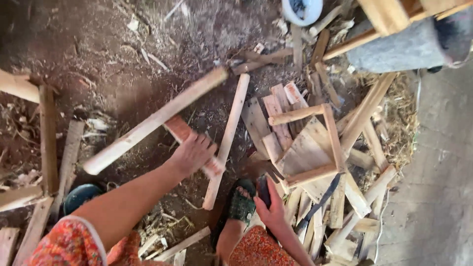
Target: The person assembles a small wooden stool frame on the ground, fitting wooden rungs between the legs and hammering nails to secure cross pieces, then picks up a hammer and works on additional wooden parts among scrap wood.
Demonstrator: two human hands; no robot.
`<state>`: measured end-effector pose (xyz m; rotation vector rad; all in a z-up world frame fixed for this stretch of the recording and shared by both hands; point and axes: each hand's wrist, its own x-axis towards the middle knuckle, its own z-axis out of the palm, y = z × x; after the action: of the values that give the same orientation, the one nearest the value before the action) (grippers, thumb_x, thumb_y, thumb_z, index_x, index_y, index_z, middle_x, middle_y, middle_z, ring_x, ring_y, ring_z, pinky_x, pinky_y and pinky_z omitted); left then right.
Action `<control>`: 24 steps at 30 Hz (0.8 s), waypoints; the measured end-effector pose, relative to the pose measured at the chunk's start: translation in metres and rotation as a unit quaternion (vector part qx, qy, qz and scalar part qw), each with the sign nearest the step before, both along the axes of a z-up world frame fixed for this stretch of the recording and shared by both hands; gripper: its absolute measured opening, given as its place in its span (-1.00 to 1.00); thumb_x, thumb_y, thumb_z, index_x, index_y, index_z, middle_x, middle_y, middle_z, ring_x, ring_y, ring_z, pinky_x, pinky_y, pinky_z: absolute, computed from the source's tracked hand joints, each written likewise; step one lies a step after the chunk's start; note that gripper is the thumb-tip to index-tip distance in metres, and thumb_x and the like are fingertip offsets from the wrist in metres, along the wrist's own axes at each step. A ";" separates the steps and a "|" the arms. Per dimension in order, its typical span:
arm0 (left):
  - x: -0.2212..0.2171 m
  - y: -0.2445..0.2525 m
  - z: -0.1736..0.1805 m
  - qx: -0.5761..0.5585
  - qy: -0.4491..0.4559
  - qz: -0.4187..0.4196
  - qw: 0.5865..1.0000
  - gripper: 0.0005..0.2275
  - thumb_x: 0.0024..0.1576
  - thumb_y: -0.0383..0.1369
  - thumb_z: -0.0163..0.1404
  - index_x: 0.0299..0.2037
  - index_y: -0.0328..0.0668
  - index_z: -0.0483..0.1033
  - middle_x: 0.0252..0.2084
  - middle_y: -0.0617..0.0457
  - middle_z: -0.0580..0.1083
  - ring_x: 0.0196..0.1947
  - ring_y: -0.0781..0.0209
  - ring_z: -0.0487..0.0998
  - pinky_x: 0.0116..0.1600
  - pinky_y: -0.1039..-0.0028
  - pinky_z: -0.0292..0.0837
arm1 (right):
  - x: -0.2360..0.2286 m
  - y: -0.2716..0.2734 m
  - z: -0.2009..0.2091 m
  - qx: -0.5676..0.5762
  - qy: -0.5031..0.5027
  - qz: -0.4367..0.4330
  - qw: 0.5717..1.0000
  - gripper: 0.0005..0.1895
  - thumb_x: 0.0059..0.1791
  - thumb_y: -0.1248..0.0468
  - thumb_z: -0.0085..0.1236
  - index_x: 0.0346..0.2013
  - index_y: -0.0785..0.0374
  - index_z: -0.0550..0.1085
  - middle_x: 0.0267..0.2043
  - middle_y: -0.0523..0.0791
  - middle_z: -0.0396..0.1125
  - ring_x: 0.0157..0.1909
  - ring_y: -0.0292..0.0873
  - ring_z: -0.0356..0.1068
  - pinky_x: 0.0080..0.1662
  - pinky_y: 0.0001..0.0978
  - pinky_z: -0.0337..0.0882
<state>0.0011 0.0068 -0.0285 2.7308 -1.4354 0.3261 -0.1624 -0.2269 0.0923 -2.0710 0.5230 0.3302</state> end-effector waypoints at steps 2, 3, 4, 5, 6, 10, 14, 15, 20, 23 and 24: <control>0.011 -0.016 0.009 0.097 0.085 0.031 0.991 -0.69 -0.05 -0.29 0.02 -0.13 -0.07 0.24 -0.25 0.03 0.37 -0.20 0.10 0.33 0.01 0.30 -0.04 | -0.006 0.000 -0.009 -0.062 -0.106 0.072 0.990 -0.32 -0.18 0.35 0.07 0.21 0.34 0.12 -0.14 -0.04 0.33 -0.30 -0.20 0.31 -0.23 -0.46 0.35; 0.012 -0.018 0.001 0.095 0.084 0.028 0.992 -0.69 -0.05 -0.29 0.02 -0.13 -0.07 0.24 -0.25 0.03 0.37 -0.20 0.10 0.33 0.01 0.30 -0.04 | -0.012 -0.005 -0.021 -0.064 -0.107 0.070 0.990 -0.32 -0.18 0.35 0.07 0.21 0.34 0.12 -0.14 -0.04 0.33 -0.30 -0.20 0.31 -0.23 -0.46 0.35; 0.013 -0.020 -0.006 0.085 0.092 0.027 0.992 -0.73 -0.04 -0.31 -0.03 -0.15 -0.07 0.25 -0.22 0.00 0.35 -0.18 0.07 0.31 0.02 0.29 -0.04 | -0.017 -0.010 -0.033 -0.089 -0.120 0.061 0.987 -0.32 -0.18 0.33 0.09 0.21 0.31 0.14 -0.10 -0.03 0.34 -0.24 -0.17 0.34 -0.19 -0.43 0.36; 0.013 -0.023 -0.014 0.075 0.100 0.029 0.992 -0.77 -0.03 -0.34 -0.09 -0.17 -0.08 0.26 -0.19 -0.03 0.33 -0.15 0.04 0.29 0.04 0.28 -0.05 | -0.022 -0.018 -0.045 -0.114 -0.134 0.055 0.983 -0.32 -0.19 0.31 0.12 0.20 0.29 0.16 -0.06 -0.02 0.34 -0.19 -0.14 0.37 -0.15 -0.39 0.37; 0.018 -0.028 -0.016 0.072 0.100 0.030 0.992 -0.77 -0.03 -0.34 -0.09 -0.17 -0.08 0.26 -0.19 -0.03 0.33 -0.15 0.04 0.29 0.04 0.28 -0.05 | -0.011 -0.015 -0.034 -0.116 -0.134 0.057 0.982 -0.32 -0.19 0.31 0.12 0.20 0.29 0.16 -0.06 -0.02 0.34 -0.19 -0.14 0.37 -0.15 -0.39 0.37; 0.021 -0.022 -0.014 0.167 0.132 0.014 0.977 -0.67 -0.12 -0.35 0.10 -0.15 -0.11 0.33 -0.27 0.04 0.35 -0.23 0.10 0.31 0.05 0.25 -0.02 | 0.015 0.010 0.001 -0.082 -0.141 0.082 0.983 -0.53 -0.18 0.35 0.09 0.01 0.41 0.32 -0.54 -0.13 0.40 -0.65 -0.29 0.22 -0.59 -0.52 0.24; 0.032 -0.015 0.009 0.187 0.234 0.017 0.954 -0.66 -0.04 -0.36 0.05 -0.07 -0.18 0.30 -0.20 0.01 0.39 -0.16 0.05 0.36 0.13 0.13 0.02 | 0.035 0.026 0.032 -0.107 -0.127 0.129 0.977 -0.66 -0.18 0.34 0.06 -0.13 0.37 0.41 -0.59 -0.12 0.43 -0.72 -0.26 0.28 -0.67 -0.46 0.24; 0.030 -0.013 0.004 0.192 0.233 0.018 0.953 -0.66 -0.04 -0.36 0.05 -0.07 -0.18 0.30 -0.20 0.01 0.39 -0.16 0.05 0.36 0.13 0.13 0.02 | 0.041 0.028 0.034 -0.103 -0.128 0.128 0.978 -0.66 -0.18 0.34 0.06 -0.13 0.37 0.41 -0.59 -0.12 0.43 -0.72 -0.26 0.28 -0.67 -0.46 0.24; 0.027 -0.009 0.004 0.155 0.200 0.027 0.967 -0.77 -0.02 -0.36 -0.02 -0.18 -0.16 0.29 -0.25 -0.01 0.36 -0.17 0.03 0.32 0.11 0.12 0.05 | 0.040 0.028 0.019 -0.118 -0.121 0.166 0.972 -0.44 -0.18 0.34 0.06 0.11 0.33 0.24 -0.41 -0.04 0.46 -0.60 -0.17 0.40 -0.57 -0.43 0.35; 0.026 -0.008 -0.003 0.123 0.172 0.030 0.977 -0.84 0.02 -0.35 -0.12 -0.22 -0.15 0.30 -0.26 -0.04 0.35 -0.20 0.02 0.30 0.08 0.15 0.03 | 0.028 0.020 0.011 -0.099 -0.117 0.167 0.974 -0.47 -0.18 0.35 0.04 0.08 0.37 0.26 -0.12 0.05 0.40 -0.46 -0.12 0.43 -0.44 -0.42 0.42; 0.026 -0.007 -0.006 0.127 0.173 0.031 0.976 -0.84 0.02 -0.35 -0.12 -0.22 -0.15 0.30 -0.26 -0.04 0.35 -0.20 0.02 0.30 0.08 0.15 0.03 | 0.026 0.020 0.004 -0.095 -0.116 0.166 0.975 -0.47 -0.18 0.35 0.04 0.08 0.37 0.26 -0.12 0.05 0.40 -0.46 -0.12 0.43 -0.44 -0.42 0.42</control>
<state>0.0272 -0.0004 -0.0342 2.8373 -1.3790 -0.3426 -0.1361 -0.2066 0.0959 -2.3477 0.0665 0.2339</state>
